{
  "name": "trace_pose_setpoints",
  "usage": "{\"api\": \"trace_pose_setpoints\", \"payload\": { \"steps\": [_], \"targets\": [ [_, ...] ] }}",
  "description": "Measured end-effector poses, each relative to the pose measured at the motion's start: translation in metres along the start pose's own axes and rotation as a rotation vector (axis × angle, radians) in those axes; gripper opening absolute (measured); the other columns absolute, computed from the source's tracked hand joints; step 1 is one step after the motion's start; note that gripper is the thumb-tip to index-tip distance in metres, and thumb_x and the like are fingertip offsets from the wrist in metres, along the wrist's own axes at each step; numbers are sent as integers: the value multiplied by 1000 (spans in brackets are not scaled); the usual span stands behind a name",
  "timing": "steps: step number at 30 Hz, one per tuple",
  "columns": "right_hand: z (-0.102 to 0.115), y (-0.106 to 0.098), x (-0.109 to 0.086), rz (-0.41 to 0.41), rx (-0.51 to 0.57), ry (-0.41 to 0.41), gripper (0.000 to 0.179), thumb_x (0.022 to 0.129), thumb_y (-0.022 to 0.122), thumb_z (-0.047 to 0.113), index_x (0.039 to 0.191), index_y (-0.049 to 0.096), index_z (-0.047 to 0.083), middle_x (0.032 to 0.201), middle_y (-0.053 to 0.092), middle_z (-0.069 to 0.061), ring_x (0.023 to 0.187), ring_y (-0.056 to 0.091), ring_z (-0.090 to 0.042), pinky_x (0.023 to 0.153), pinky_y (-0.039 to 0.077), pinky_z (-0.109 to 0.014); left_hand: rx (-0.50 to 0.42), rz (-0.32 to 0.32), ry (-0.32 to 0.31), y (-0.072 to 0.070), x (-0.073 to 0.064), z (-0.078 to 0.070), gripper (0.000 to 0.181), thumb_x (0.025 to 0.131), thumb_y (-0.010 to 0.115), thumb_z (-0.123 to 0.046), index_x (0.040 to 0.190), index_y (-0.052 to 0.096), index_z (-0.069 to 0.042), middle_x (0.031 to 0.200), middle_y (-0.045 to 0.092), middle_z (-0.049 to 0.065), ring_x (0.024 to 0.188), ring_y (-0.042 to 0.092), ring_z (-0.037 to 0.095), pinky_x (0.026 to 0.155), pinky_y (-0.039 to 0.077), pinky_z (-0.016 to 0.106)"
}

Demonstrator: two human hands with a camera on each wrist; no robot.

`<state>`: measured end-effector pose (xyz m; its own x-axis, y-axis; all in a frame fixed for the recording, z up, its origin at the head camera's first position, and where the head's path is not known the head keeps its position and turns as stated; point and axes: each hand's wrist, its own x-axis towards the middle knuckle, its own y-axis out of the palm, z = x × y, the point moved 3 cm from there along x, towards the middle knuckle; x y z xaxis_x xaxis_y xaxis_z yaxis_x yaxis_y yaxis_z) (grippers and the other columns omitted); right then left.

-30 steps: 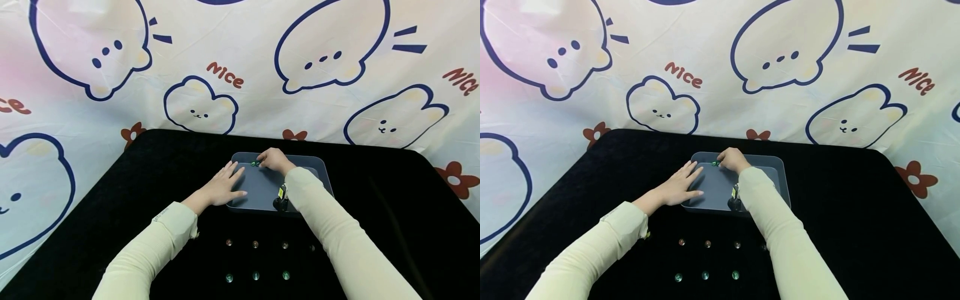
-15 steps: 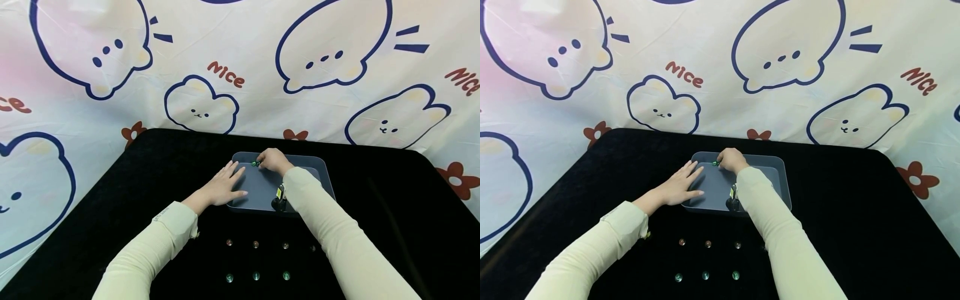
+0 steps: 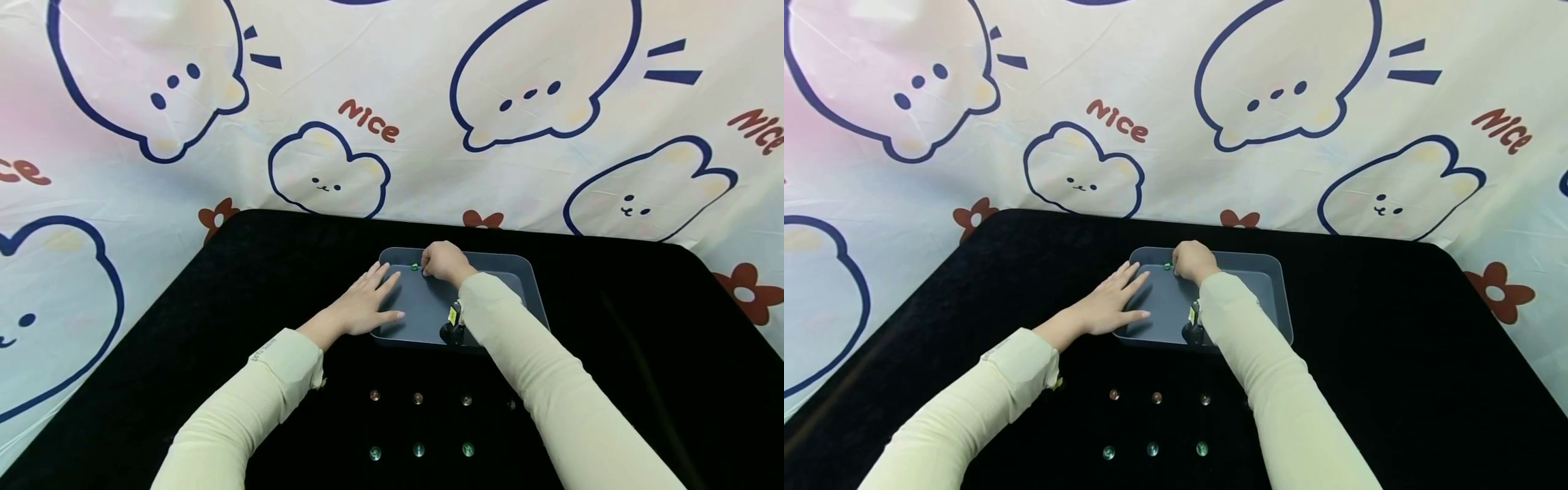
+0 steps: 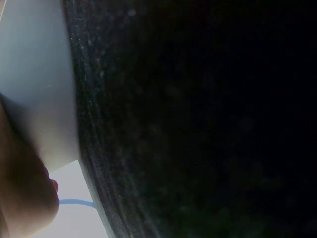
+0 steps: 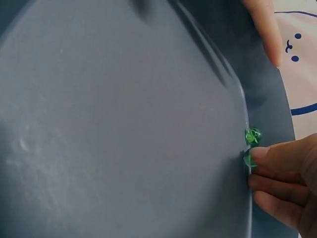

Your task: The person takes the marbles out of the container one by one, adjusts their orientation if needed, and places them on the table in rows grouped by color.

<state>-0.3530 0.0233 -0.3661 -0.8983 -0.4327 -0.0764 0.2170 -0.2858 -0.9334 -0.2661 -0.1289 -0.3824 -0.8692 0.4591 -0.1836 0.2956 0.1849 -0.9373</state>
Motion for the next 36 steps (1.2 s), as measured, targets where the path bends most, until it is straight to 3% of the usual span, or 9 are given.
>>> {"api": "trace_pose_setpoints", "payload": {
  "steps": [8, 17, 25, 36],
  "targets": [
    [2, -1, -1, 8, 5, 23, 6, 78, 63, 7, 73, 67, 8, 80, 61, -5, 66, 52, -17, 62, 44, -30, 3, 2, 7, 1, 0, 2, 74, 84, 39, -55, 140, 8, -18, 144, -3, 9, 128, -13, 19, 102, 2, 39],
    [2, 0, -1, 12, -28, -3, 6, 78, 63, 7, 74, 67, 8, 80, 61, -5, 67, 52, -18, 63, 44, -30, -9, 3, 28, -1, -3, 0, 77, 83, 33, -59, 140, 8, -15, 144, -3, 11, 128, -13, 19, 102, 2, 39],
    [1, -7, -4, -41, 46, -15, 6, 79, 62, 7, 79, 68, 5, 84, 62, -7, 70, 54, -17, 65, 45, -32, 3, 4, 17, 0, -1, 1, 75, 83, 37, -57, 140, 8, -17, 144, -3, 9, 128, -12, 20, 102, 2, 38],
    [6, -22, -19, -35, 161, -35, 14, 82, 58, 7, 92, 66, 2, 89, 63, -7, 79, 56, -19, 68, 46, -32, 1, -6, 4, 2, -1, 1, 75, 83, 39, -56, 140, 9, -18, 144, -2, 8, 128, -12, 19, 102, 2, 39]
  ]
}}
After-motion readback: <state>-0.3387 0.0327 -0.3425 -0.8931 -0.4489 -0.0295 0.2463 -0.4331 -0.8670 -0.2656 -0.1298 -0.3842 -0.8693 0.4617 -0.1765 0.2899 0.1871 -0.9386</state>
